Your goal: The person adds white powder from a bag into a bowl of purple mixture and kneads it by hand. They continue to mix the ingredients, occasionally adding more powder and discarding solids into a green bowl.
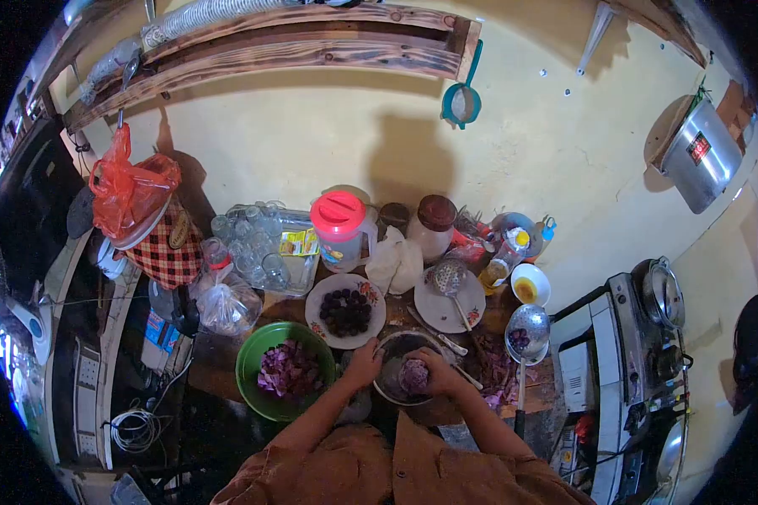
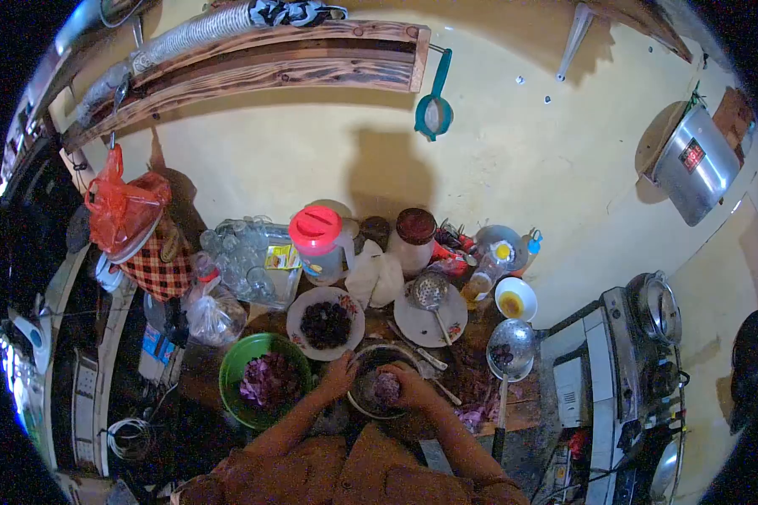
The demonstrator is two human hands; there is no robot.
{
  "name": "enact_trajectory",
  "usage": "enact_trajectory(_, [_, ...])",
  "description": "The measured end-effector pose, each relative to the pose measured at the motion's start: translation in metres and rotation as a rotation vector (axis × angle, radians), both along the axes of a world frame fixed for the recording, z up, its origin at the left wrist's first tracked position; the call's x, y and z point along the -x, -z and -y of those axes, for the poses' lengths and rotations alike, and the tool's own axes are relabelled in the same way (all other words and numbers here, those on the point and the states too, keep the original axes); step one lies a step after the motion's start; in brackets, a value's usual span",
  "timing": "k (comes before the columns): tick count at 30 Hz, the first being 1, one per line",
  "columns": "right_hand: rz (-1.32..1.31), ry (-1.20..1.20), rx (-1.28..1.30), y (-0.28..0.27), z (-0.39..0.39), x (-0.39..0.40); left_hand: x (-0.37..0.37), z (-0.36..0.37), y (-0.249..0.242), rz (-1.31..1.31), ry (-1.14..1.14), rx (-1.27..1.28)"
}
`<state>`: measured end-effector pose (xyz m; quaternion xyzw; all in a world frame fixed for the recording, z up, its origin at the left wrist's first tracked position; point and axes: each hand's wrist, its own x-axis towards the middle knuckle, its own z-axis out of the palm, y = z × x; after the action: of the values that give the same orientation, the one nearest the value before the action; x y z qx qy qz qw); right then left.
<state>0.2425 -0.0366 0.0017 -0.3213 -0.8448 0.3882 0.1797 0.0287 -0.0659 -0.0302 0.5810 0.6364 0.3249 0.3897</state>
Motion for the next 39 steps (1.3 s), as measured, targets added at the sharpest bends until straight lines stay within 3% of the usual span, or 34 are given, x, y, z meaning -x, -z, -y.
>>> enact_trajectory(3, [0.007, 0.043, 0.083, -0.033, 0.009, 0.002, 0.000, 0.002, 0.000, 0.001, -0.003, -0.022])
enact_trajectory(10, [0.085, 0.281, 0.148, -0.005, 0.000, 0.009, -0.002, 0.001, 0.016, -0.018, -0.017, -0.109])
enact_trajectory(12, [0.052, 0.143, -0.169, 0.000, -0.010, 0.009, 0.000, 0.000, 0.011, -0.038, 0.002, -0.095])
enact_trajectory(13, [0.053, 0.143, -0.169, -0.002, -0.010, 0.010, 0.001, 0.000, 0.009, -0.032, 0.024, -0.042])
enact_trajectory(15, [0.209, 0.017, 0.132, -0.014, -0.013, 0.016, 0.001, -0.001, 0.001, -0.024, 0.047, 0.010])
enact_trajectory(17, [0.343, -0.123, 0.138, -0.051, -0.014, 0.028, 0.002, 0.001, -0.011, -0.042, 0.069, 0.114])
enact_trajectory(19, [0.474, -0.265, 0.144, -0.057, -0.012, 0.038, 0.001, 0.000, 0.016, -0.043, 0.046, 0.013])
enact_trajectory(20, [0.596, -0.260, 0.033, -0.050, -0.010, 0.040, 0.001, 0.000, 0.032, -0.043, 0.027, -0.089])
enact_trajectory(24, [0.879, -0.179, -0.229, 0.001, -0.003, 0.041, -0.002, 0.003, 0.020, -0.042, -0.002, -0.172])
enact_trajectory(25, [0.879, -0.180, -0.229, 0.008, 0.003, 0.037, -0.002, 0.003, 0.020, -0.039, -0.006, -0.184])
enact_trajectory(27, [0.576, -0.157, -0.491, 0.016, 0.012, 0.026, -0.002, 0.002, 0.025, -0.031, -0.019, -0.195])
enact_trajectory(30, [0.494, -0.158, -0.302, 0.019, 0.010, 0.028, -0.005, 0.002, 0.031, 0.001, -0.010, -0.173])
enact_trajectory(33, [0.645, -0.053, -0.163, -0.004, 0.016, 0.037, -0.007, 0.003, 0.026, -0.020, -0.025, -0.181])
enact_trajectory(36, [0.670, -0.075, -0.286, 0.037, 0.008, 0.034, -0.009, 0.003, 0.026, -0.081, -0.031, -0.128])
enact_trajectory(39, [0.772, -0.048, -0.200, 0.040, -0.001, 0.044, -0.010, 0.005, 0.010, -0.074, 0.019, -0.059])
